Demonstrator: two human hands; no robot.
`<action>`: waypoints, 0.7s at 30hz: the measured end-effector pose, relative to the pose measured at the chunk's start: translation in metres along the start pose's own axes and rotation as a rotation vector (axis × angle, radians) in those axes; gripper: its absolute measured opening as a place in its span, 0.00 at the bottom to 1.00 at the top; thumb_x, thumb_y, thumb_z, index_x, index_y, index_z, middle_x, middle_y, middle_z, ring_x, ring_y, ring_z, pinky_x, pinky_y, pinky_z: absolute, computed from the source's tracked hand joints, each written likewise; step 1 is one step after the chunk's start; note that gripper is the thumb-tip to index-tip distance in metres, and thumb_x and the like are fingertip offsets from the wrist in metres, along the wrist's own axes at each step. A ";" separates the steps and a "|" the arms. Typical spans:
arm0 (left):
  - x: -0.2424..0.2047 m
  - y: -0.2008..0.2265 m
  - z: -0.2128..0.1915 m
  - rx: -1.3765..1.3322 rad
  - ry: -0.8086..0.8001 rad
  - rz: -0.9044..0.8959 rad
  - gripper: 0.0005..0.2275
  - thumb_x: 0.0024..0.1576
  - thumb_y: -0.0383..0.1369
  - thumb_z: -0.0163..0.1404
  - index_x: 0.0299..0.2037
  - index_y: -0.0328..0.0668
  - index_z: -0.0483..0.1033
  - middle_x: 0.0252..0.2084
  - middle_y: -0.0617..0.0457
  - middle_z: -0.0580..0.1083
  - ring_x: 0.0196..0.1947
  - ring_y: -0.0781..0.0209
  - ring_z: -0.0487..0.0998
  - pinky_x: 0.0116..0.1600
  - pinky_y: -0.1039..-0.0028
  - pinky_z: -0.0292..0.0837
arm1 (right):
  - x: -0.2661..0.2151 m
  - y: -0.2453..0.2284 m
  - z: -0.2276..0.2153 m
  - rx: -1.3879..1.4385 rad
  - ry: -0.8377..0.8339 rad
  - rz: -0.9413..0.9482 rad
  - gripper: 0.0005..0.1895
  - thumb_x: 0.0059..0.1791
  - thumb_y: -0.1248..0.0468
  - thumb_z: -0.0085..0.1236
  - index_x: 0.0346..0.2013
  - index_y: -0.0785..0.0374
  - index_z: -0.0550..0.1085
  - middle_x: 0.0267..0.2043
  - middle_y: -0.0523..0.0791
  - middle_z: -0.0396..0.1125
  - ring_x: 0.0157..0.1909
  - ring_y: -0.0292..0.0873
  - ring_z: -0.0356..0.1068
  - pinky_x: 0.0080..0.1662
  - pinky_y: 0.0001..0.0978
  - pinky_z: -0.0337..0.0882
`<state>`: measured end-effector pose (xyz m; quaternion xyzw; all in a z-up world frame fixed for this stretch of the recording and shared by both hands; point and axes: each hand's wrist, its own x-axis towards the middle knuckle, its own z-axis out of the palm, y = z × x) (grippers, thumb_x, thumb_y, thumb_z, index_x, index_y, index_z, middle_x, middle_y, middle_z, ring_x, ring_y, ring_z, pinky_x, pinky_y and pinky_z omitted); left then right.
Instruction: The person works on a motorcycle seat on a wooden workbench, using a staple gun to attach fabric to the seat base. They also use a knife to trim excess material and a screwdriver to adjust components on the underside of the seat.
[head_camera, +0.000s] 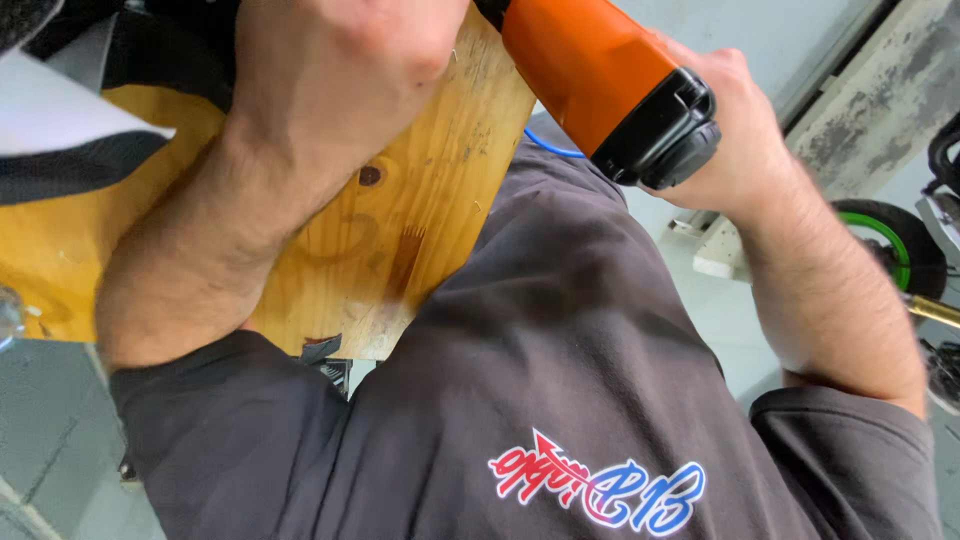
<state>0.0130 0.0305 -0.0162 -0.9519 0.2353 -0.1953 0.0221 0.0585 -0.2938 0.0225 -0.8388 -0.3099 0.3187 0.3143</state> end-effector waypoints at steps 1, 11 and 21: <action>0.002 0.002 -0.002 0.014 0.001 0.003 0.15 0.59 0.26 0.50 0.30 0.64 0.59 0.28 0.66 0.57 0.26 0.69 0.58 0.30 0.73 0.51 | 0.001 -0.002 0.002 0.002 0.007 -0.013 0.29 0.43 0.64 0.54 0.58 0.73 0.73 0.30 0.43 0.58 0.28 0.46 0.49 0.36 0.38 0.62; 0.027 0.030 -0.028 0.026 0.028 -0.099 0.07 0.70 0.26 0.45 0.43 0.46 0.76 0.43 0.50 0.68 0.27 0.61 0.67 0.34 0.75 0.69 | -0.032 0.011 0.019 0.109 0.026 -0.073 0.28 0.47 0.66 0.52 0.63 0.67 0.71 0.26 0.40 0.68 0.23 0.41 0.67 0.31 0.33 0.68; -0.003 0.062 -0.028 -0.259 -0.039 -0.381 0.02 0.75 0.31 0.62 0.53 0.45 0.85 0.69 0.38 0.60 0.33 0.54 0.75 0.43 0.59 0.78 | -0.090 0.064 0.047 -0.108 -0.068 0.148 0.33 0.48 0.53 0.58 0.69 0.52 0.68 0.49 0.34 0.76 0.43 0.43 0.77 0.46 0.42 0.67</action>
